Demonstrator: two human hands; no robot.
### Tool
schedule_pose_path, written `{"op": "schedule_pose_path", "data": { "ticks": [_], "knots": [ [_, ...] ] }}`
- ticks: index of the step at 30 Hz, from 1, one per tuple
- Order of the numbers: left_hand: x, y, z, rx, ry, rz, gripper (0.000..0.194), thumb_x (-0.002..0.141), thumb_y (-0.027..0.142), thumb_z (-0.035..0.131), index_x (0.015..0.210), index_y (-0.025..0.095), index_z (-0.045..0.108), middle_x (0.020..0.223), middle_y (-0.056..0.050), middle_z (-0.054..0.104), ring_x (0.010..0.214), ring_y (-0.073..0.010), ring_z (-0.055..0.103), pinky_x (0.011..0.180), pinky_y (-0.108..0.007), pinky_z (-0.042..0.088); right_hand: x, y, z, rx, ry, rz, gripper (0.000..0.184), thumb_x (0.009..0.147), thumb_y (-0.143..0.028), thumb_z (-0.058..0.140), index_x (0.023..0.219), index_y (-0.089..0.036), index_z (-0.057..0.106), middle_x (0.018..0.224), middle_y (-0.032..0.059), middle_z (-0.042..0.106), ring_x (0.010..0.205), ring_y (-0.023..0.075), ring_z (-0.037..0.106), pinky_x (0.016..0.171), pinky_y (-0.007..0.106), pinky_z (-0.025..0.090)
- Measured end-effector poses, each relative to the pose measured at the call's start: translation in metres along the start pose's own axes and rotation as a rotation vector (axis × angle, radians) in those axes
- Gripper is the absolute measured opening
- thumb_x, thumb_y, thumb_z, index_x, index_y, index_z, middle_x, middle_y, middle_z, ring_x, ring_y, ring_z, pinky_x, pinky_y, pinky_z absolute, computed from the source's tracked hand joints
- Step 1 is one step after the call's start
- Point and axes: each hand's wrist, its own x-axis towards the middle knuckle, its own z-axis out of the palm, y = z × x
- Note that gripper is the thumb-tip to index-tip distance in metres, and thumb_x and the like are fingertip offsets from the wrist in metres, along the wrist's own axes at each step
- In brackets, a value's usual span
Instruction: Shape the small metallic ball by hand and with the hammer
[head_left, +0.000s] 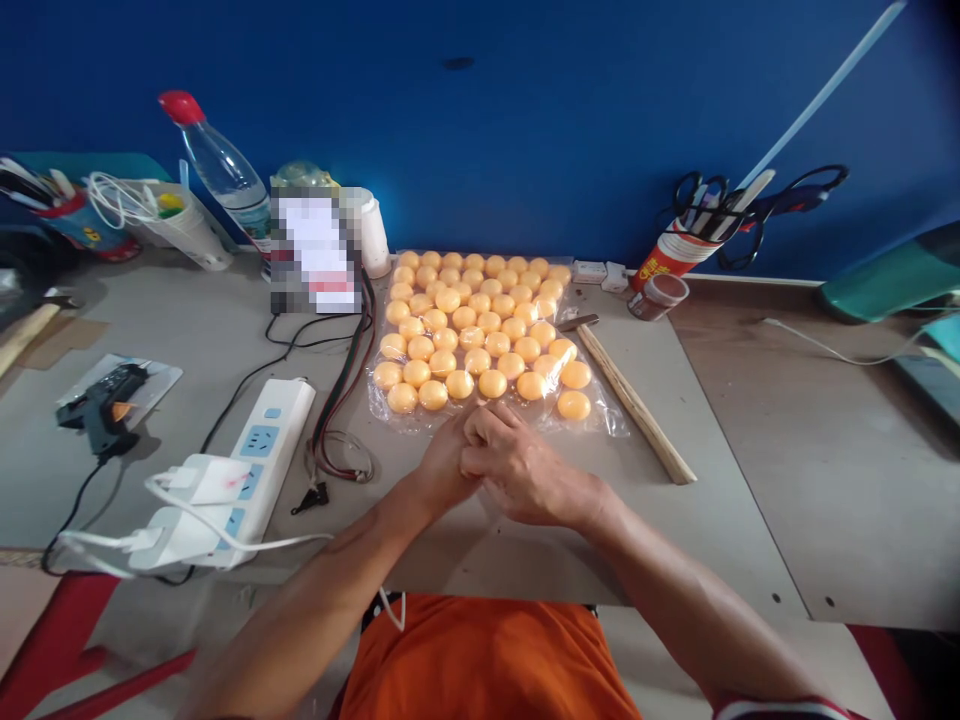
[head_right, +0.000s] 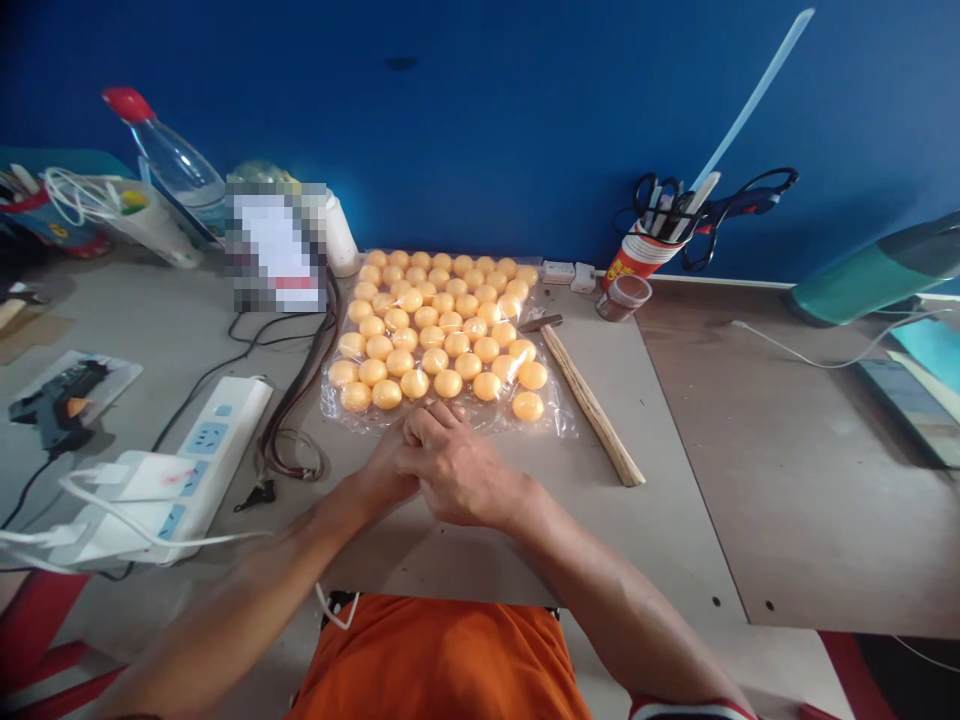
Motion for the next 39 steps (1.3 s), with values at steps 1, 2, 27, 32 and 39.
{"op": "schedule_pose_path", "data": {
  "ticks": [1,2,27,32,39],
  "knots": [
    [0.001,-0.001,-0.001,0.075,-0.03,0.087,0.017,0.078,0.017,0.062,0.095,0.018,0.063,0.096,-0.007,0.068,0.092,-0.0237,0.064,0.08,-0.037,0.054,-0.001,0.002,-0.002,0.06,0.025,-0.007,0.02,0.074,0.0,0.047,0.068,-0.018,0.054,0.086,0.006,0.05,0.08,0.0185,0.042,0.073,0.034,0.042],
    [0.002,-0.003,-0.002,0.128,-0.013,0.115,0.015,0.079,0.014,0.058,0.094,0.018,0.062,0.092,-0.007,0.067,0.088,-0.0227,0.064,0.078,-0.037,0.054,-0.003,0.003,-0.003,0.135,0.051,-0.008,0.021,0.073,0.001,0.046,0.071,-0.019,0.053,0.086,0.0056,0.051,0.081,0.0181,0.045,0.075,0.034,0.043],
    [0.015,0.01,-0.015,-0.766,0.155,-0.32,0.061,0.068,0.041,0.085,0.12,0.02,0.062,0.087,0.0,0.066,0.074,-0.0128,0.059,0.072,-0.028,0.05,-0.011,0.033,-0.001,0.79,0.519,0.645,0.031,0.075,-0.027,0.063,0.104,-0.02,0.058,0.08,-0.0015,0.052,0.068,0.0123,0.05,0.061,0.027,0.043],
    [0.014,0.011,-0.015,-0.757,0.133,-0.29,0.057,0.07,0.043,0.084,0.118,0.02,0.065,0.083,0.0,0.068,0.071,-0.0143,0.062,0.07,-0.029,0.052,-0.012,0.035,0.007,0.784,0.425,0.568,0.035,0.079,-0.023,0.061,0.114,-0.02,0.06,0.086,-0.0001,0.054,0.073,0.0129,0.055,0.066,0.029,0.05],
    [0.014,0.015,-0.015,-0.916,0.069,-0.303,0.053,0.075,0.04,0.082,0.122,0.021,0.066,0.11,-0.007,0.071,0.096,-0.0193,0.066,0.085,-0.032,0.054,-0.014,0.038,0.006,0.606,0.342,0.489,0.039,0.084,-0.02,0.059,0.123,-0.021,0.064,0.105,0.0059,0.058,0.084,0.0152,0.06,0.077,0.036,0.056]
  ]
}}
